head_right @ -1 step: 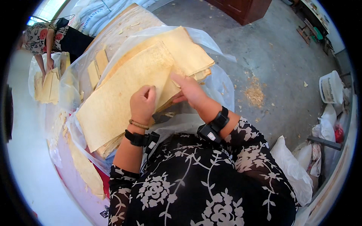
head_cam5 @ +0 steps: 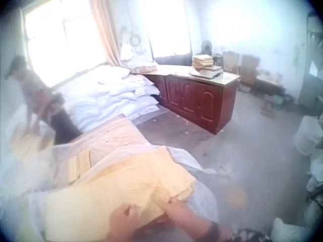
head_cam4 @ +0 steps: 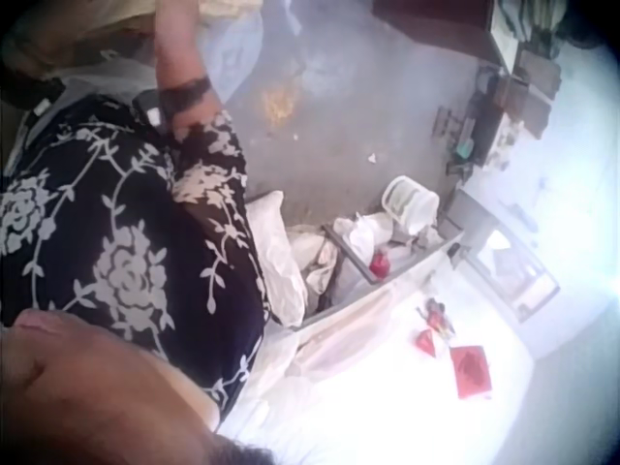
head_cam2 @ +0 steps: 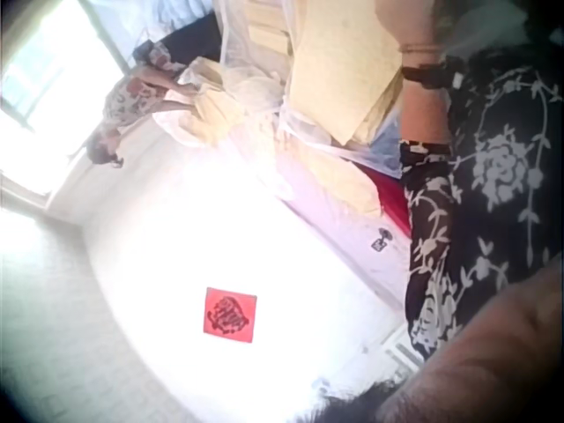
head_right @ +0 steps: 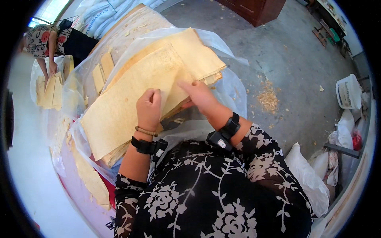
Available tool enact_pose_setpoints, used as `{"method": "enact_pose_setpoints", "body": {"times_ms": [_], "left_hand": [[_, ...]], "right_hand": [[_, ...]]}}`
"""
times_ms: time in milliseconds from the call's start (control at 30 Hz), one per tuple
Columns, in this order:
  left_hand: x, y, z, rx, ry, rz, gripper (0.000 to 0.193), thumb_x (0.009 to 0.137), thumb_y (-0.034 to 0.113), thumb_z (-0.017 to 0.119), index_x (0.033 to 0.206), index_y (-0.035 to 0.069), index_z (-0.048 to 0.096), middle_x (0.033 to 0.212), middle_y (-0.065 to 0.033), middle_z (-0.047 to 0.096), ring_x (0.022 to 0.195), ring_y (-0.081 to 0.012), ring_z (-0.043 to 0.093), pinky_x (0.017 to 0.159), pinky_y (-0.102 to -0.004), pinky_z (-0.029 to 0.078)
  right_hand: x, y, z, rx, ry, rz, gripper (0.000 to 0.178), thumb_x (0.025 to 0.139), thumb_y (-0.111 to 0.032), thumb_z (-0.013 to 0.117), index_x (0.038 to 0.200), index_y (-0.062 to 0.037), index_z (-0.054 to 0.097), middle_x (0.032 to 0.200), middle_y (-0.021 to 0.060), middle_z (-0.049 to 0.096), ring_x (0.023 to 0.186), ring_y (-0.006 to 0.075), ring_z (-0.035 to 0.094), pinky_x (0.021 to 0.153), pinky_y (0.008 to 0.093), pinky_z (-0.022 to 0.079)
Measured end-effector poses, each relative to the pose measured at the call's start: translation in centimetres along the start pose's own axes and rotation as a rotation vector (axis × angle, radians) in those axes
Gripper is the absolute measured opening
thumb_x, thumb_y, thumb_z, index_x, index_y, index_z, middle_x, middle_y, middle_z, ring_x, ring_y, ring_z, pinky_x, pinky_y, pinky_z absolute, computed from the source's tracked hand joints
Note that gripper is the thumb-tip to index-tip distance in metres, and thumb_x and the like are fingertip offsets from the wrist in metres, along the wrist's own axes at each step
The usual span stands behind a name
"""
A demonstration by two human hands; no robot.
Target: The person is manually inspecting, sorting, and folding large thin yellow sheets, possibly wood veneer or dried food product, on a covered table.
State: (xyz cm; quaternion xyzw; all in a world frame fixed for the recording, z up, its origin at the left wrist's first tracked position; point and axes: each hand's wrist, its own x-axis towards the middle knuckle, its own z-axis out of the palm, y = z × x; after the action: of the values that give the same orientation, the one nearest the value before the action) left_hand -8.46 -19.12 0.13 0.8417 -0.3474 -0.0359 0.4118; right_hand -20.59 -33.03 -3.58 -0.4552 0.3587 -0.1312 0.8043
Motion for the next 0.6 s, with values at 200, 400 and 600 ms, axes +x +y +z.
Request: {"method": "enact_pose_setpoints", "body": {"times_ms": [200, 400, 600], "left_hand": [[3.5, -3.9, -6.8, -0.160, 0.283, -0.178, 0.021, 0.095, 0.019, 0.057, 0.084, 0.002, 0.059, 0.067, -0.0108, 0.055, 0.057, -0.0158, 0.046, 0.056, -0.0324, 0.043], [1.4, -0.5, -1.4, -0.167, 0.210, -0.041, 0.016, 0.095, 0.017, 0.060, 0.086, 0.003, 0.059, 0.062, 0.0032, 0.049, 0.057, -0.0053, 0.042, 0.052, -0.0251, 0.037], [0.7, 1.0, 1.9, 0.006, -0.085, -0.134, 0.019, 0.091, 0.020, 0.063, 0.086, 0.002, 0.065, 0.066, -0.0107, 0.061, 0.059, -0.0211, 0.058, 0.058, -0.0346, 0.045]], "right_hand": [[-0.8, -2.1, 0.5, -0.140, 0.014, 0.004, 0.037, 0.087, -0.030, 0.070, 0.105, 0.0012, 0.065, 0.088, 0.0100, 0.069, 0.073, 0.0219, 0.067, 0.063, 0.0325, 0.055], [-4.6, -5.8, 4.5, -0.887, 0.320, -1.294, 0.026, 0.090, -0.020, 0.062, 0.107, -0.0006, 0.061, 0.112, 0.0181, 0.062, 0.106, 0.0340, 0.059, 0.093, 0.0409, 0.046], [4.6, 0.4, 5.4, -0.264, 0.317, -0.776, 0.020, 0.090, -0.011, 0.059, 0.107, -0.0009, 0.059, 0.104, 0.0201, 0.060, 0.102, 0.0376, 0.058, 0.091, 0.0424, 0.046]]}}
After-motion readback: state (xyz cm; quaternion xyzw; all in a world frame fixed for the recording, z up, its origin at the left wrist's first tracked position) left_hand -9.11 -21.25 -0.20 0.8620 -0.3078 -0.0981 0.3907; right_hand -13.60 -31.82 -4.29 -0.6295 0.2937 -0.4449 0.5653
